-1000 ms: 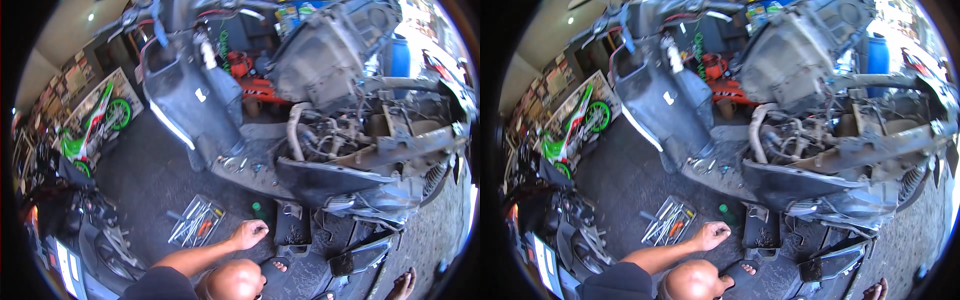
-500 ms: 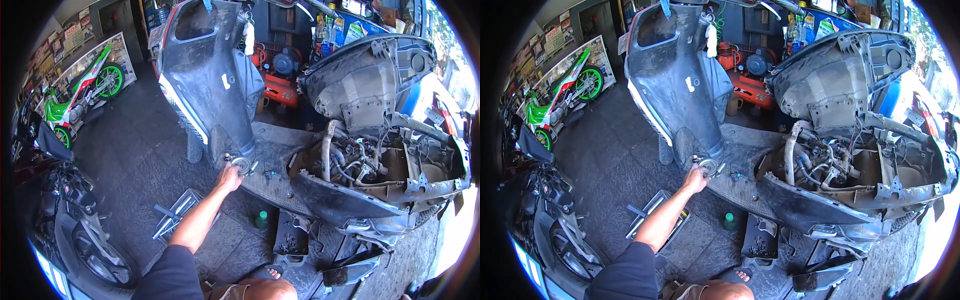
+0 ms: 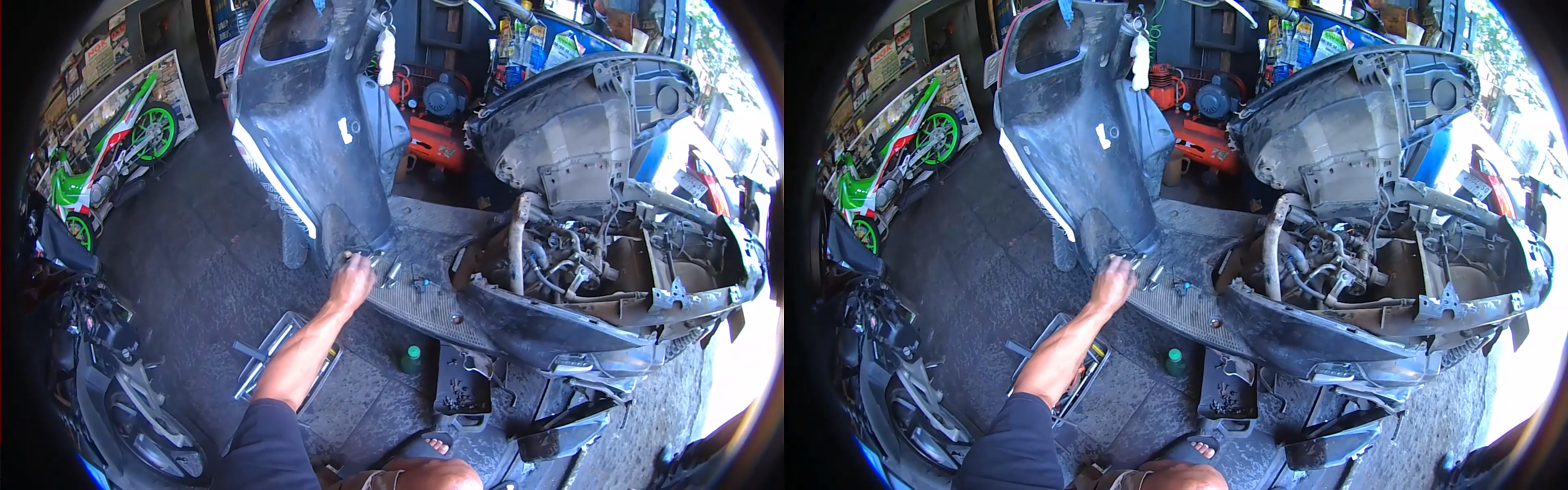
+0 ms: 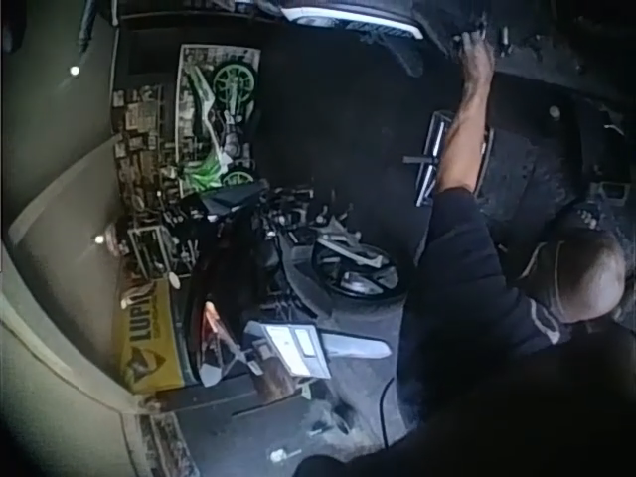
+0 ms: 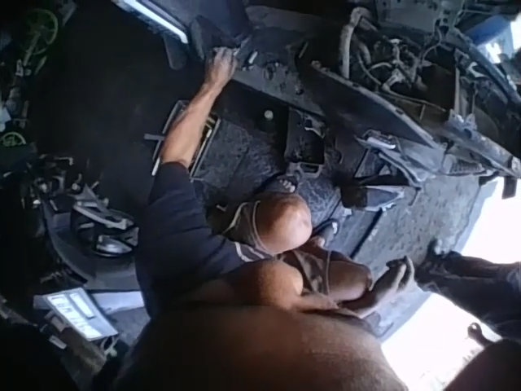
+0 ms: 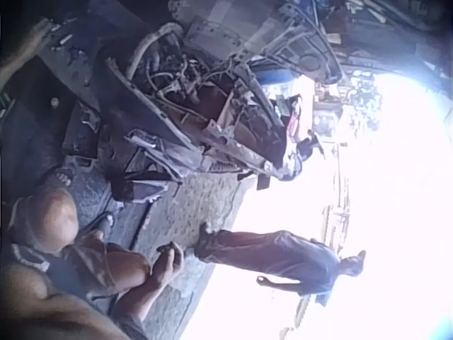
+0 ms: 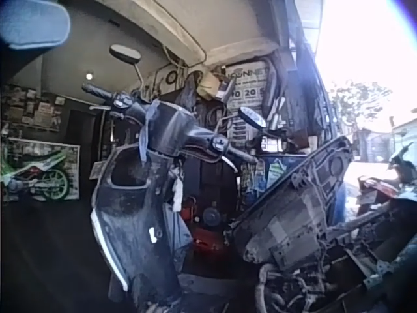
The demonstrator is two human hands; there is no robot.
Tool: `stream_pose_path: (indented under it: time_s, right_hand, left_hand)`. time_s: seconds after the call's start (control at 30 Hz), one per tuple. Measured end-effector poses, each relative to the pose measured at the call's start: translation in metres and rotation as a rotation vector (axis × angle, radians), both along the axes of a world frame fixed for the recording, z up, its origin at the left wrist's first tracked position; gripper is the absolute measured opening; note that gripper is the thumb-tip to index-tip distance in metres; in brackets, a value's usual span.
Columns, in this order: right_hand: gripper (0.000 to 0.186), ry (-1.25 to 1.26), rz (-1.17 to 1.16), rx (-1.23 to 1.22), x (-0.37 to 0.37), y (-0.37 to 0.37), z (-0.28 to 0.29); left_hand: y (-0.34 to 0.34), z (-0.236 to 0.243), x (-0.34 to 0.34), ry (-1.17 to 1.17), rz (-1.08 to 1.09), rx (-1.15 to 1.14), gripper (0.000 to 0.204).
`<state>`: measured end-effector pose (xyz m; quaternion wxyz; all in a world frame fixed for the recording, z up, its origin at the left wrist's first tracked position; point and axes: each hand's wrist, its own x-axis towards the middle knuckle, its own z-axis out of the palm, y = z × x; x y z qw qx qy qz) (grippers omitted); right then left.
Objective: Repairing and reassembling a motorcycle fuel pump and reinstalling it into the tank.
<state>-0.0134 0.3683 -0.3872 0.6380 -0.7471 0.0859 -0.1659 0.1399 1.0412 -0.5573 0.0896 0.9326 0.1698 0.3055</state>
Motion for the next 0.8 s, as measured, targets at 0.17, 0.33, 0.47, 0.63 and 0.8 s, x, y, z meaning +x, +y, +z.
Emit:
stream_pose_path:
  time_s: [0.17, 0.33, 0.47, 0.63, 0.8]
  right_hand:
    - [0.026, 0.061, 0.017, -0.043, 0.001, 0.013, 0.005]
    - [0.024, 0.066, 0.013, -0.003, -0.001, 0.009, 0.01]
    - [0.022, 0.126, 0.096, -0.026, 0.008, 0.024, 0.012]
    - [0.031, 0.066, 0.355, 0.041, 0.04, 0.047, -0.008]
    - [0.054, -0.052, 0.192, -0.525, 0.019, 0.037, 0.014]
  left_hand:
    - [0.005, 0.021, 0.003, -0.335, 0.14, -0.166, 0.007]
    - [-0.046, 0.043, 0.006, -0.492, 0.011, -0.88, 0.014]
    - [-0.117, 0.076, -0.005, -0.436, -0.386, -1.227, 0.019]
    - [-0.21, 0.091, -0.009, -0.165, -0.815, -1.239, 0.019]
    - [-0.356, 0.169, -0.006, 0.252, -1.285, -1.012, 0.013]
